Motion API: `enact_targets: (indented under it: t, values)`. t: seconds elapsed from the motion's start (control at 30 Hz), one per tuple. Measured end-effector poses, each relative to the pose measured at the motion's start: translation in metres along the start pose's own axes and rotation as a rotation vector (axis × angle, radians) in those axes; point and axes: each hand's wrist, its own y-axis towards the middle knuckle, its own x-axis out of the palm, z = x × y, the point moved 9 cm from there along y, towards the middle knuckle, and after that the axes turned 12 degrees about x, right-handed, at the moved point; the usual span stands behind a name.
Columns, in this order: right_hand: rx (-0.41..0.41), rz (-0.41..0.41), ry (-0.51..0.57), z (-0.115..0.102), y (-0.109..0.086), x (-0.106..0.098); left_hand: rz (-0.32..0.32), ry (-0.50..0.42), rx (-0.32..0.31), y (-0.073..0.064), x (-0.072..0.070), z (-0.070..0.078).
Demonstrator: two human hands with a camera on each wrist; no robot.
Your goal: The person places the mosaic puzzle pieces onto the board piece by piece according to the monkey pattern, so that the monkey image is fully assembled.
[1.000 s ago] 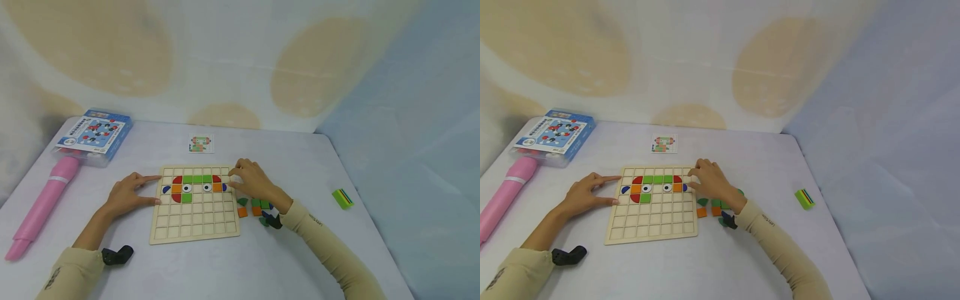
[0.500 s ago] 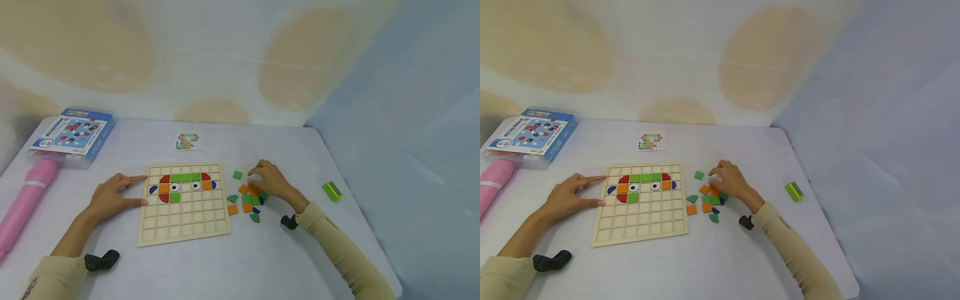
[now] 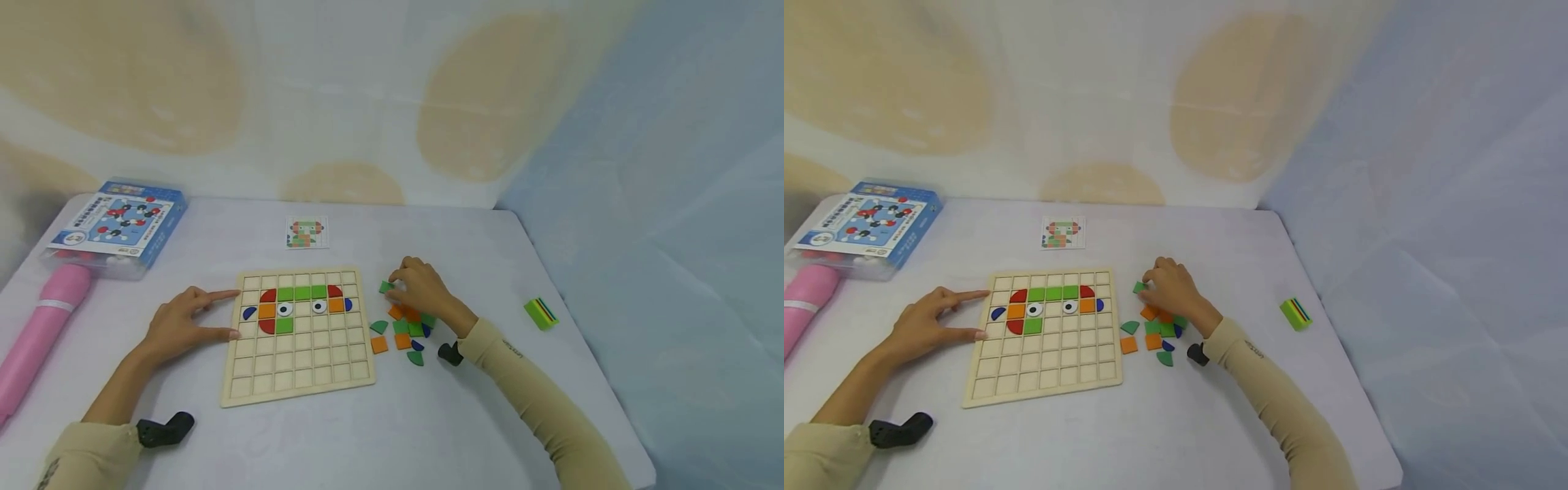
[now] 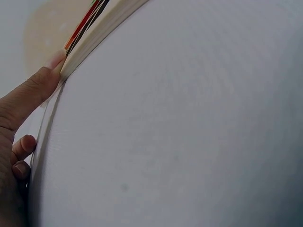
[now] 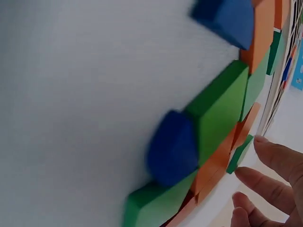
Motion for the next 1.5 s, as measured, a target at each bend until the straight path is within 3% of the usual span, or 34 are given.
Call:
enact_targets:
  t: [0.27, 0.43, 0.67, 0.87, 1.03, 1.23, 1.5]
  values:
    - [0.021, -0.005, -0.059, -0.002, 0.006, 0.004, 0.001, 0.03, 0.03, 0.007, 0.001, 0.007]
    - [-0.014, 0.029, -0.024, -0.012, 0.004, -0.004, -0.007, 0.034, 0.028, 0.012, -0.002, 0.011]
    - [-0.234, 0.013, -0.032, -0.072, -0.012, 0.0, -0.002, 0.018, 0.039, 0.018, -0.001, 0.013]
    - [-0.316, -0.034, -0.087, -0.114, -0.019, 0.016, 0.001, 0.003, 0.031, 0.017, 0.002, 0.014]
    - [-0.321, -0.046, -0.127, -0.124, -0.019, 0.025, 0.014, 0.006, 0.038, 0.014, 0.0, 0.016]
    - [-0.327, -0.036, -0.075, -0.129, -0.019, 0.029, 0.022, 0.003, 0.035, 0.011, -0.004, 0.016]
    - [-0.299, -0.048, -0.106, -0.134, -0.02, 0.031, 0.008, 0.011, -0.002, 0.0, -0.005, 0.007]
